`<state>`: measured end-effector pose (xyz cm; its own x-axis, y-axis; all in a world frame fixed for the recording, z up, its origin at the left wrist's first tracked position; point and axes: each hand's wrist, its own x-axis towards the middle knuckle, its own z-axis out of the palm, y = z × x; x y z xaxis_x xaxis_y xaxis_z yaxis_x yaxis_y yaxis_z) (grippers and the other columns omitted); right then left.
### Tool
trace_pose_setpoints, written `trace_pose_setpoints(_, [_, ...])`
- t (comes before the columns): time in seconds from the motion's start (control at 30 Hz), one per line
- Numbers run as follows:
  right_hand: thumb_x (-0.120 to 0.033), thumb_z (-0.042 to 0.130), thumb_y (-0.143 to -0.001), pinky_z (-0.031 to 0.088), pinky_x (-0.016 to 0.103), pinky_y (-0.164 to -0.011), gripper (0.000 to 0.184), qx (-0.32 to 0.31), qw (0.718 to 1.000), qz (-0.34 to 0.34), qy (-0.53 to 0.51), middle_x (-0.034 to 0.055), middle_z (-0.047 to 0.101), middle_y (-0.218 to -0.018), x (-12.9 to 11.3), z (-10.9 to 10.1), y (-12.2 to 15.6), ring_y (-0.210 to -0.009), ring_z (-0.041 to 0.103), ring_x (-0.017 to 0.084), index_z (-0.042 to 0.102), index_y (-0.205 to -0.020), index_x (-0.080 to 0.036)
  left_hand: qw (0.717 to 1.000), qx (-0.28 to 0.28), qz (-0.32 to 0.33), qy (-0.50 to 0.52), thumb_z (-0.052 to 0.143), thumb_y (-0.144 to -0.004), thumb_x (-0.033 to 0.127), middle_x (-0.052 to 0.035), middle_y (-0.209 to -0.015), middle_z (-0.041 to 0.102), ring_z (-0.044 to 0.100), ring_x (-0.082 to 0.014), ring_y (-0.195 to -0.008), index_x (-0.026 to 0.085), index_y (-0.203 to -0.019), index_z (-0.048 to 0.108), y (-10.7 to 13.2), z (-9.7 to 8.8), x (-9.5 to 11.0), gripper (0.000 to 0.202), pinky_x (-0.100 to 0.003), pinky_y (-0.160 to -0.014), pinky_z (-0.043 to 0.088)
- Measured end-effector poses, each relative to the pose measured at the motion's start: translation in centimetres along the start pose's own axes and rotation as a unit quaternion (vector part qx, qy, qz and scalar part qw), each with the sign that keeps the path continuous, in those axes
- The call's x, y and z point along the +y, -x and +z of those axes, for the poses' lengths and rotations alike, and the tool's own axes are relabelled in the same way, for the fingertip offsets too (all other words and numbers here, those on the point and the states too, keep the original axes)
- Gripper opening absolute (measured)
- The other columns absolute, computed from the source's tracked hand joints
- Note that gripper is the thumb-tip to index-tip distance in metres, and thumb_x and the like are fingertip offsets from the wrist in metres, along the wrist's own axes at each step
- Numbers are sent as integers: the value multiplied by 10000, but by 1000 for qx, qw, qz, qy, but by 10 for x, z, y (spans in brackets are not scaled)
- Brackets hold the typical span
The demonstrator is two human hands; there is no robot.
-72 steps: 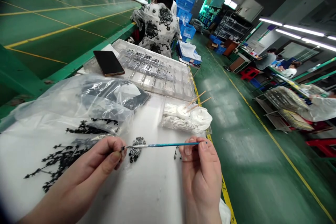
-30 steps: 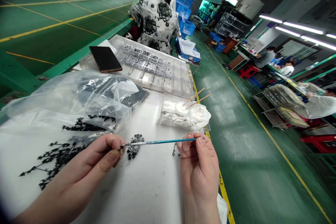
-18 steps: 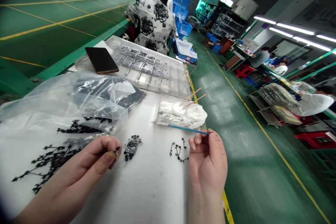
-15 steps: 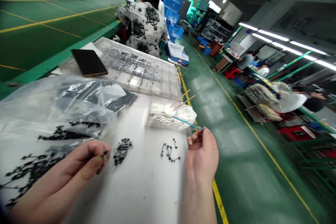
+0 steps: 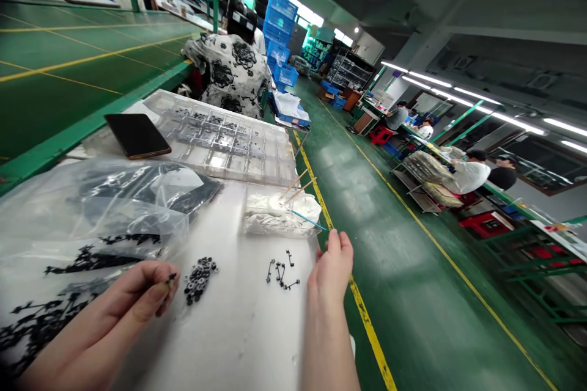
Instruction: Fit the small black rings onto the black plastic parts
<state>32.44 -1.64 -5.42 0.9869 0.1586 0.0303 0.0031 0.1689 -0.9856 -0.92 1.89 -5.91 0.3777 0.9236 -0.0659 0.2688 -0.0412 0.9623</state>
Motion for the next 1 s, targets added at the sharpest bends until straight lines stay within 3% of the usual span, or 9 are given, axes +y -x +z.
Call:
trace_pose_setpoints(0.1, [-428,823,-871,557,302,-831,483,-24,988,-141,52,29,642,-1202,-8,-3,27,-1016,615,162,623,-1269,-243,998,-53,-11,-9,413,-1096,680,-8,-888,623,628,-217,-819,286,-1035,611,2,-4,3,445,-265,-680,549])
trace_pose_setpoints(0.17, [-340,737,-961,553,320,-867,237,-169,939,-276,115,35,683,-1105,-11,-2,53,-983,642,171,681,-1163,-229,998,-54,-10,-3,408,-1105,668,4,-861,594,602,-205,-790,286,-1030,591,3,-7,6,430,-265,-687,535])
trace_pose_setpoints(0.23, [-249,653,-997,548,320,-786,76,-374,841,-346,181,37,696,-970,-10,3,80,-876,652,180,717,-1030,-224,999,-51,0,7,424,-1108,654,12,-836,578,589,-198,-767,284,-1010,582,4,-8,10,414,-263,-686,530])
trace_pose_setpoints(0.33, [-185,625,-976,558,370,-812,127,-516,732,-352,271,69,714,-976,-1,12,109,-898,667,224,742,-1016,-215,999,-45,20,19,445,-1116,616,10,-849,592,605,-195,-786,281,-1005,591,4,-8,15,381,-261,-704,541])
trace_pose_setpoints(0.47, [-169,671,-945,559,432,-879,136,-536,684,-347,353,93,726,-991,11,20,118,-948,670,268,766,-1039,-198,998,-51,37,23,445,-1130,567,15,-841,609,615,-184,-765,275,-1006,600,1,-5,18,353,-256,-693,535])
trace_pose_setpoints(0.67, [-128,693,-932,533,419,-873,100,-544,679,-337,360,72,714,-958,14,20,117,-943,661,258,752,-928,-208,997,-41,59,13,470,-1122,493,18,-816,619,608,-175,-727,267,-987,615,2,-3,22,301,-255,-666,516])
trace_pose_setpoints(0.77, [-107,676,-901,526,395,-823,106,-546,722,-313,287,61,706,-923,9,20,118,-882,656,234,716,-892,-205,998,-38,51,23,495,-1104,453,24,-809,620,584,-171,-710,269,-957,617,5,-1,28,266,-264,-662,490])
trace_pose_setpoints(0.9, [-133,706,-913,534,319,-728,105,-559,808,-153,107,25,728,-871,-8,15,121,-790,670,178,695,-869,-227,999,-10,13,43,495,-1092,420,29,-812,616,529,-171,-694,270,-910,606,10,5,38,261,-284,-645,421])
trace_pose_setpoints(1.0, [-161,744,-957,546,273,-710,101,-567,823,-39,5,9,757,-892,-21,8,125,-800,698,153,750,-959,-262,999,-19,9,49,492,-1091,410,34,-808,611,514,-173,-693,272,-919,612,11,8,41,251,-292,-648,405])
